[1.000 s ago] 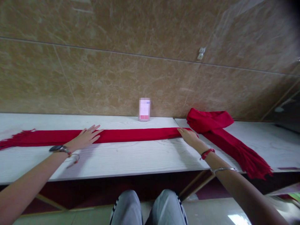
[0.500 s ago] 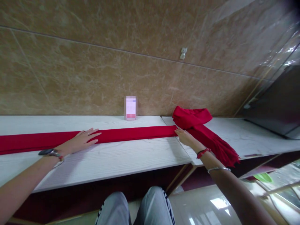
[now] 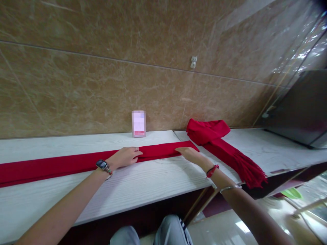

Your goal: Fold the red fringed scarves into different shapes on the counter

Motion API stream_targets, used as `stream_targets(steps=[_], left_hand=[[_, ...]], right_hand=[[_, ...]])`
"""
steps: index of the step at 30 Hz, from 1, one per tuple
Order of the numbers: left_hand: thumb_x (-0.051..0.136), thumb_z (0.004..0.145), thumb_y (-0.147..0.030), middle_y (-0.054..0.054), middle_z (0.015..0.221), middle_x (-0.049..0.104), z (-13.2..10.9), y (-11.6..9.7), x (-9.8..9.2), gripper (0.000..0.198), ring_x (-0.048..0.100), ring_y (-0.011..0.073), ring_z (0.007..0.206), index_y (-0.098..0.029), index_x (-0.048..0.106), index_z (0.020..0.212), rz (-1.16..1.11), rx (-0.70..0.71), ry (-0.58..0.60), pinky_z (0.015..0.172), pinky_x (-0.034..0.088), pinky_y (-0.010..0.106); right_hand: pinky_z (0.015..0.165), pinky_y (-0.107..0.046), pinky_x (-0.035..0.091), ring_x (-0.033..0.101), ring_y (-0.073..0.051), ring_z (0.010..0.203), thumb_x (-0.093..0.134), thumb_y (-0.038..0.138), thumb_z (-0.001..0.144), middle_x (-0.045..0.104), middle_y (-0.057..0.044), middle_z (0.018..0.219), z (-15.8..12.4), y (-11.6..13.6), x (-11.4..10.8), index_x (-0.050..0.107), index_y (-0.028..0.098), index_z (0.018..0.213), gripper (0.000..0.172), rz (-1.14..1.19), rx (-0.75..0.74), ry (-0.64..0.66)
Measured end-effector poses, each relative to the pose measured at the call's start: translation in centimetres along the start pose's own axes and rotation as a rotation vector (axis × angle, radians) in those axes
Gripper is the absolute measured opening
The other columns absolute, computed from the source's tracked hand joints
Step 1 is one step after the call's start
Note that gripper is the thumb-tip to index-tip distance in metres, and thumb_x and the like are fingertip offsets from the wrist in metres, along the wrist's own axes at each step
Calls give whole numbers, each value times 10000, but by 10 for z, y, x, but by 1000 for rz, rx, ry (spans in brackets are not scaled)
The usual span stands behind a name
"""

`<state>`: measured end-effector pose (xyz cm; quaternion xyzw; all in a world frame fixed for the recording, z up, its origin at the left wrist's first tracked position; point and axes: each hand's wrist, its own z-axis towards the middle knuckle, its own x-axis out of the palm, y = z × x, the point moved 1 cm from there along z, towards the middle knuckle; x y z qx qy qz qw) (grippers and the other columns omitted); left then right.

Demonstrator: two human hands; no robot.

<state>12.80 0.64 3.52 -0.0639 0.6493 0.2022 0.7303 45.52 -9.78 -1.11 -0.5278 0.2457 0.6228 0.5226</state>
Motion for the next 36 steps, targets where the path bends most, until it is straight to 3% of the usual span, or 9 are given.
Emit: stream_targets(steps=[7, 10, 13, 15, 19, 28, 33, 36], left_hand=[[395, 901, -199, 62, 984, 607, -1, 4, 10, 329, 572, 157, 880, -239, 586, 1166, -43, 43, -113, 826, 446, 286], [362, 917, -197, 85, 1107, 566, -4, 5, 12, 349, 533, 172, 1003, -231, 566, 1198, -139, 39, -146, 894, 422, 305], [363, 926, -243, 26, 1379, 386, -6, 3, 14, 375, 335, 233, 1263, -326, 472, 1275, -205, 85, -11, 1027, 299, 403], [346, 936, -284, -19, 1452, 275, -6, 3, 16, 393, 203, 265, 1332, -381, 391, 1315, -224, 105, 92, 1057, 206, 484], [296, 955, -307, -25, 1468, 231, -5, 5, 19, 395, 161, 267, 1347, -402, 336, 1336, -272, 100, 150, 1055, 154, 529], [373, 931, -345, -16, 1431, 325, -6, 5, 15, 359, 229, 238, 1329, -380, 435, 1282, -272, 123, 82, 1061, 191, 474], [391, 924, -337, 47, 1205, 558, -3, 3, 12, 314, 490, 188, 1110, -267, 608, 1139, -198, 90, -63, 976, 353, 342], [391, 925, -328, 66, 1116, 598, -3, 2, 8, 317, 551, 174, 987, -232, 614, 1130, -164, 77, -66, 895, 413, 308]], right_hand=[[827, -328, 513, 637, -201, 926, 421, 31, 798, 674, -113, 1021, -11, -5, 1, 618, 147, 1038, 331, 110, 147, -195], [824, -327, 509, 634, -186, 918, 420, 97, 834, 673, -89, 1011, -19, -7, -1, 614, 177, 1001, 268, 229, 187, -227], [854, -324, 490, 608, -182, 989, 420, 91, 822, 648, -85, 1081, -26, -7, -1, 604, 187, 978, 259, 322, 194, -155], [871, -323, 478, 587, -179, 1030, 407, 80, 818, 637, -89, 1102, -28, -6, -2, 594, 182, 966, 259, 376, 209, -123], [862, -328, 475, 588, -177, 1020, 385, 97, 834, 645, -95, 1072, -28, -6, -6, 572, 177, 947, 233, 441, 267, -132], [919, -381, 447, 572, -200, 1058, 461, 114, 789, 622, -96, 1141, -32, -8, -9, 632, 184, 933, 234, 455, 190, -133], [898, -361, 468, 585, -198, 1038, 459, 169, 835, 646, -97, 1098, -32, -11, -6, 633, 178, 1025, 258, 375, 223, -137], [912, -356, 462, 586, -206, 1038, 465, 162, 838, 644, -118, 1101, -33, -11, -7, 622, 138, 1074, 285, 307, 187, -122]])
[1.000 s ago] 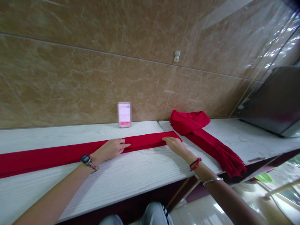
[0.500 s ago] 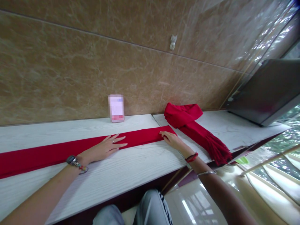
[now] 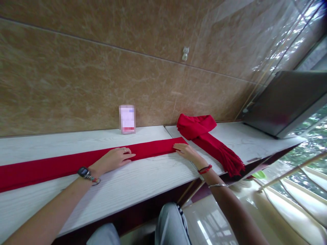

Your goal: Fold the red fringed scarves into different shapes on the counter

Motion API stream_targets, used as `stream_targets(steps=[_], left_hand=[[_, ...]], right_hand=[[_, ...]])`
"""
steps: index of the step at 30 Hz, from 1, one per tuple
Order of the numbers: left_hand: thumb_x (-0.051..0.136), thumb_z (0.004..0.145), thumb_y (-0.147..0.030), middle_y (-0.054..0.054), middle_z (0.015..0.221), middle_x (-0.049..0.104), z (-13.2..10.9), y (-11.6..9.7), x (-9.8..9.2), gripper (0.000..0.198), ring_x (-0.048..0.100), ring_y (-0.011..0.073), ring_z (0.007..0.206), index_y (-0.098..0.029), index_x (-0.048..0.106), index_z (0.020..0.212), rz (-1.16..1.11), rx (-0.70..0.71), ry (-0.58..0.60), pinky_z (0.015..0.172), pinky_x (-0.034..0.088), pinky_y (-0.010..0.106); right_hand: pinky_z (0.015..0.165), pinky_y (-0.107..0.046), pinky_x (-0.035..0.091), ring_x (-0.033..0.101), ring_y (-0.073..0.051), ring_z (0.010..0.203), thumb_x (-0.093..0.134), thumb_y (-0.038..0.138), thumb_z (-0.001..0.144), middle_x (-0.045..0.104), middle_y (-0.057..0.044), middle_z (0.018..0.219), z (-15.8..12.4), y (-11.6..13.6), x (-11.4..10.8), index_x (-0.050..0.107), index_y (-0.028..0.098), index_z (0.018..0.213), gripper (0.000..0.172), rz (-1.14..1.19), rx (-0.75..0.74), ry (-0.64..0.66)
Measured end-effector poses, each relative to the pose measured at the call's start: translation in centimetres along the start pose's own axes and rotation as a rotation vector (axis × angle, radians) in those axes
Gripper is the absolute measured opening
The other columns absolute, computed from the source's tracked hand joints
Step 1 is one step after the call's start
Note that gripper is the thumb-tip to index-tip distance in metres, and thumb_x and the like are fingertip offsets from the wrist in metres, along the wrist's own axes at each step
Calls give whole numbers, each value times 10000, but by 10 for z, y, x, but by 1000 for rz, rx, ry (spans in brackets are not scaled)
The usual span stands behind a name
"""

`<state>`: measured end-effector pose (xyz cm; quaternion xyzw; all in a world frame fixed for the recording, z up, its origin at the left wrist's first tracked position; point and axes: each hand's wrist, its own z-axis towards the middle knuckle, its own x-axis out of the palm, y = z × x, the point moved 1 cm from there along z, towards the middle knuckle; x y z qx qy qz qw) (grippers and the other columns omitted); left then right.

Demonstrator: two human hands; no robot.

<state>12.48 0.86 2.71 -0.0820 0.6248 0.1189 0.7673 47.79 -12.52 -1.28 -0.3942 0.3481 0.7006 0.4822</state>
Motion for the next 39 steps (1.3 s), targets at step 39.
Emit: stream_targets(steps=[39], left_hand=[[385, 758, -53, 23, 791, 570, -4, -6, -8, 258, 528, 139, 762, -174, 612, 776, -255, -16, 50, 719, 424, 244]], right_hand=[[857, -369, 501, 619, -228, 986, 578, 171, 743, 677, -87, 1033, -12, -12, -12, 690, 178, 813, 132, 368, 196, -60]])
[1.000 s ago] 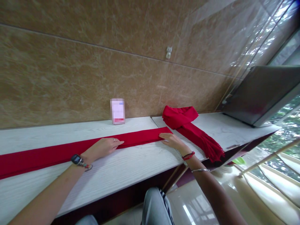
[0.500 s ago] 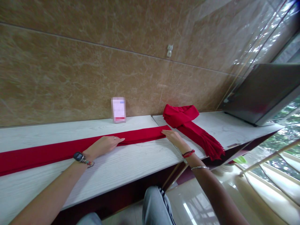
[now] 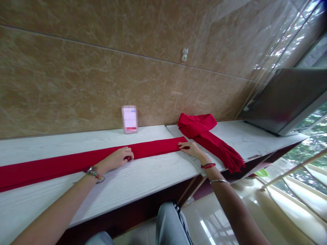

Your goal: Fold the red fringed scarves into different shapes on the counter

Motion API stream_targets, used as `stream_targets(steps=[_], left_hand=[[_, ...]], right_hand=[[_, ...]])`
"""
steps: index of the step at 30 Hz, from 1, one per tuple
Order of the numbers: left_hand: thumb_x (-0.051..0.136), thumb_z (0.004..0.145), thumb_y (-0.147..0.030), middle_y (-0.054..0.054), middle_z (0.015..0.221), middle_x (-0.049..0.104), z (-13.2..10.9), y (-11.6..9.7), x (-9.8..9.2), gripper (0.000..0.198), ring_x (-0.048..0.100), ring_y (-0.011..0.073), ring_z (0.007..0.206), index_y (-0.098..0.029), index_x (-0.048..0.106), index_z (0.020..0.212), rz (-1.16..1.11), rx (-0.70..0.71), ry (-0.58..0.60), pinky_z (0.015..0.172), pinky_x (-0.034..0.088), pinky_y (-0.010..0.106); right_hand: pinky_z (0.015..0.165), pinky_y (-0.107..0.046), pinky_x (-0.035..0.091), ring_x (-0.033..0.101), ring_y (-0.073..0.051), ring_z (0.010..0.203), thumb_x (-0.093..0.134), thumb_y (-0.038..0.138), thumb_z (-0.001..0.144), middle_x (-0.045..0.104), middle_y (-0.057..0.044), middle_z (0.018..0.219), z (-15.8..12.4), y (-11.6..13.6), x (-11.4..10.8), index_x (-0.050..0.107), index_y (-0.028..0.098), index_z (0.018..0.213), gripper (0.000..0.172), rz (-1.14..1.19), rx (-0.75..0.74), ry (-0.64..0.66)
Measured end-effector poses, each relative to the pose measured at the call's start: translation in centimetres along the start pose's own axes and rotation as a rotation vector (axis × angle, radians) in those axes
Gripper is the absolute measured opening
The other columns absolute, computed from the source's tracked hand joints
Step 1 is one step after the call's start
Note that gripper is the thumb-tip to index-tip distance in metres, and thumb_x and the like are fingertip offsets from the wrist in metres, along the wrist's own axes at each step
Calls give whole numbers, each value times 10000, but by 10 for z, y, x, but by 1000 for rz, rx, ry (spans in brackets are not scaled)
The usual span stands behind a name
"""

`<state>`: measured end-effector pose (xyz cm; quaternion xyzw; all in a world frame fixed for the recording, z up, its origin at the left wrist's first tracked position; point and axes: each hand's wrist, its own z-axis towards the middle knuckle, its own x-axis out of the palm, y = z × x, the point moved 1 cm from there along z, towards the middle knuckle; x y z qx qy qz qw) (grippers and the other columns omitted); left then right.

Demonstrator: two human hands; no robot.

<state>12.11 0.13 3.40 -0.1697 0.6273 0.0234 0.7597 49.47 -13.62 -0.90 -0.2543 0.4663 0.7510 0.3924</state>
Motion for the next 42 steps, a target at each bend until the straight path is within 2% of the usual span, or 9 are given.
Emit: stream_targets(steps=[5, 8, 13, 18, 23, 30, 36, 39, 42], left_hand=[[456, 826, -177, 46, 1023, 563, 0, 0, 7, 329, 536, 157, 907, -204, 565, 1135, 5, -31, -59, 827, 424, 276], [469, 875, -290, 67, 1078, 547, 5, -2, 15, 275, 523, 179, 970, -200, 610, 1093, 127, -14, -113, 877, 405, 302], [413, 912, -224, 73, 1013, 577, 13, -4, 21, 255, 553, 170, 887, -169, 627, 1038, 260, 22, -116, 796, 441, 289], [407, 899, -163, 68, 947, 572, 11, -8, 16, 227, 553, 150, 789, -152, 625, 965, 274, 19, -164, 713, 444, 260], [472, 864, -177, 39, 913, 570, 10, -5, 13, 156, 536, 151, 859, -178, 623, 900, 60, 39, -87, 794, 420, 257], [458, 820, -142, 38, 922, 578, 9, -3, 11, 194, 523, 155, 903, -181, 648, 816, -68, 55, -9, 862, 388, 273], [464, 836, -230, 37, 992, 614, 7, -2, 9, 205, 517, 174, 993, -196, 665, 862, -104, 39, 18, 919, 370, 294], [373, 892, -264, 45, 989, 622, 10, -2, 13, 287, 533, 169, 954, -187, 641, 964, -97, -27, -57, 893, 396, 304], [369, 906, -286, 62, 1008, 611, 15, -3, 20, 325, 532, 177, 944, -188, 593, 1120, -25, -56, -105, 879, 407, 319]], right_hand=[[834, -350, 501, 621, -216, 975, 587, 199, 749, 679, -75, 1024, 1, 6, 0, 666, 189, 804, 96, -15, 16, -4], [821, -338, 501, 635, -200, 919, 580, 231, 766, 687, -65, 984, 4, 8, 4, 661, 195, 922, 179, -88, -18, -28], [777, -313, 504, 645, -185, 827, 508, 177, 782, 701, -68, 876, 11, 6, 12, 675, 190, 844, 179, -177, -137, -51], [774, -327, 495, 641, -200, 866, 494, 156, 757, 692, -76, 910, 9, 3, 9, 632, 183, 847, 168, -114, -65, -143], [889, -365, 438, 550, -233, 1091, 545, 185, 728, 649, -73, 1091, 2, 3, 2, 618, 207, 772, 88, -7, -41, 111], [933, -374, 404, 528, -236, 1118, 551, 128, 664, 641, -69, 1104, 2, 8, 0, 631, 200, 744, 134, 40, -18, 132], [929, -382, 408, 531, -248, 1112, 564, 181, 702, 641, -93, 1103, -2, 4, -9, 635, 190, 693, 72, 36, -5, 108], [891, -377, 439, 570, -251, 1056, 541, 220, 741, 652, -104, 1080, -10, -4, -18, 627, 187, 651, 128, 3, 54, 85], [854, -373, 465, 605, -239, 991, 515, 237, 771, 666, -97, 1046, -18, -10, -29, 645, 187, 775, 140, -25, 111, 24]])
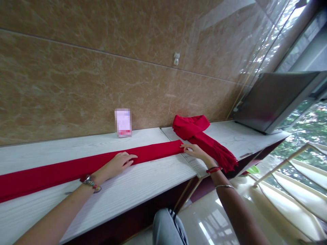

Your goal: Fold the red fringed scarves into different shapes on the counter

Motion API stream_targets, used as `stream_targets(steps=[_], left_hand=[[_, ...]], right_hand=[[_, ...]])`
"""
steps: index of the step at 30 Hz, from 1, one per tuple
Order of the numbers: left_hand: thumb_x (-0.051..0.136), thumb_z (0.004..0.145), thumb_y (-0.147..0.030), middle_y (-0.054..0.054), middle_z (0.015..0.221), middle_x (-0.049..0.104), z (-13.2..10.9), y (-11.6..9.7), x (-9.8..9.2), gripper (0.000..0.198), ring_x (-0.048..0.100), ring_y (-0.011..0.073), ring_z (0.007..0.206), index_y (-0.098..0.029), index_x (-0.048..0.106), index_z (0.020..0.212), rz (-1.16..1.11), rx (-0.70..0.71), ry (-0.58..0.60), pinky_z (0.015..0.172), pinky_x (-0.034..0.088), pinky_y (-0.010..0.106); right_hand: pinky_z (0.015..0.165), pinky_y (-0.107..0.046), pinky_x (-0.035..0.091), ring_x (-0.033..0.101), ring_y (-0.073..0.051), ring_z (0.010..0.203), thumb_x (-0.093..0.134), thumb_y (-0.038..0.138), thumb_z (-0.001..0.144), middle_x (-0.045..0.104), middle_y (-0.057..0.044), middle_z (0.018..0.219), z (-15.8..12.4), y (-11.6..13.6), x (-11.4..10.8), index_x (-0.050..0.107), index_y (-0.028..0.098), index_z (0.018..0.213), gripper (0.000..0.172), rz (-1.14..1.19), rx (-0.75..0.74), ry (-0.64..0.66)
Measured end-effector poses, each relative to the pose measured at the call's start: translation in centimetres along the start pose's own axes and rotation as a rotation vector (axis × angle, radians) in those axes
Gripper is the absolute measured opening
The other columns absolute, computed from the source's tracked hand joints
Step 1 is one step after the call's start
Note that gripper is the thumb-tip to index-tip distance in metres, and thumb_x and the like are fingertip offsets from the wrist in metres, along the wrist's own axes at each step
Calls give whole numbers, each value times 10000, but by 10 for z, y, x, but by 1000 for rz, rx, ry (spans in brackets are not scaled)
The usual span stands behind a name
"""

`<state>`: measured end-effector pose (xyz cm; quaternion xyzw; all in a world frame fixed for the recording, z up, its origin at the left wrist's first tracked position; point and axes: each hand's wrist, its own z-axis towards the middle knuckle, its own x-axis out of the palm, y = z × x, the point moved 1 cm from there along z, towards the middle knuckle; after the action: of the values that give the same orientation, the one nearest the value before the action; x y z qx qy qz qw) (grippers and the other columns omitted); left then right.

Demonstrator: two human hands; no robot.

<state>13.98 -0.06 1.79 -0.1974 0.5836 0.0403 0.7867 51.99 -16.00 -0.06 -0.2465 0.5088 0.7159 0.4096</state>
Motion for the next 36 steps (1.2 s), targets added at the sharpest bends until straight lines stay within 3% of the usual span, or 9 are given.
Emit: stream_targets(steps=[5, 9, 15, 19, 22, 25, 29, 33, 36], left_hand=[[394, 909, -317, 72, 1119, 562, 2, 1, 8, 328, 503, 198, 1029, -262, 592, 1164, 165, 77, 20, 914, 386, 335], [342, 930, -382, 9, 1410, 349, -1, 7, 14, 379, 316, 224, 1274, -360, 430, 1299, 208, 111, 47, 1042, 251, 403], [277, 949, -351, -15, 1454, 274, 0, 8, 15, 405, 227, 212, 1331, -368, 330, 1350, 236, 30, 151, 1066, 182, 453], [285, 944, -306, -6, 1465, 242, 1, 3, 11, 410, 192, 246, 1341, -379, 338, 1344, 236, -34, 181, 1053, 162, 515], [312, 936, -300, 6, 1471, 222, 1, 4, 11, 409, 159, 289, 1344, -388, 354, 1333, 209, -27, 204, 1035, 145, 564], [331, 932, -301, 5, 1473, 214, -2, 11, 9, 405, 146, 304, 1344, -401, 363, 1323, 158, 1, 225, 1030, 128, 582], [372, 919, -279, -24, 1467, 227, -8, 17, -1, 395, 160, 282, 1345, -418, 411, 1287, 80, 54, 267, 1051, 135, 542], [415, 902, -263, -42, 1448, 277, -14, 12, -10, 377, 180, 260, 1343, -416, 472, 1242, 22, 59, 287, 1064, 133, 515], [424, 905, -303, -33, 1456, 263, -15, 6, -10, 349, 159, 260, 1348, -391, 488, 1236, 3, 64, 258, 1065, 110, 520]], right_hand=[[814, -340, 489, 628, -203, 912, 522, 194, 769, 673, -78, 1004, -1, -5, -10, 625, 189, 987, 241, -139, -64, -41], [826, -328, 479, 614, -192, 908, 487, 138, 795, 675, -73, 962, 3, -3, -4, 640, 183, 920, 202, -379, -199, 48], [724, -281, 491, 615, -181, 789, 448, 116, 821, 658, -84, 826, 0, 0, 6, 608, 153, 843, 166, -683, -173, 32], [761, -289, 505, 629, -178, 847, 435, 113, 817, 656, -103, 970, -12, -2, 4, 578, 142, 989, 225, -597, -144, -32], [911, -355, 465, 562, -205, 1063, 435, 105, 816, 583, -121, 1181, -20, 2, 2, 583, 150, 1021, 257, -518, -259, 64], [1020, -396, 384, 458, -217, 1196, 447, 69, 794, 555, -110, 1231, -21, 7, -2, 618, 162, 943, 245, -506, -348, 160], [1039, -383, 373, 448, -206, 1207, 436, 38, 774, 551, -98, 1244, -20, 8, -7, 630, 159, 952, 290, -494, -357, 201], [988, -368, 422, 498, -210, 1159, 418, 53, 754, 539, -109, 1260, -21, -3, -9, 558, 135, 1155, 433, -517, -258, 138], [945, -374, 452, 554, -229, 1087, 417, 52, 729, 588, -128, 1189, -15, -10, -10, 550, 114, 1175, 470, -531, -185, 91]])
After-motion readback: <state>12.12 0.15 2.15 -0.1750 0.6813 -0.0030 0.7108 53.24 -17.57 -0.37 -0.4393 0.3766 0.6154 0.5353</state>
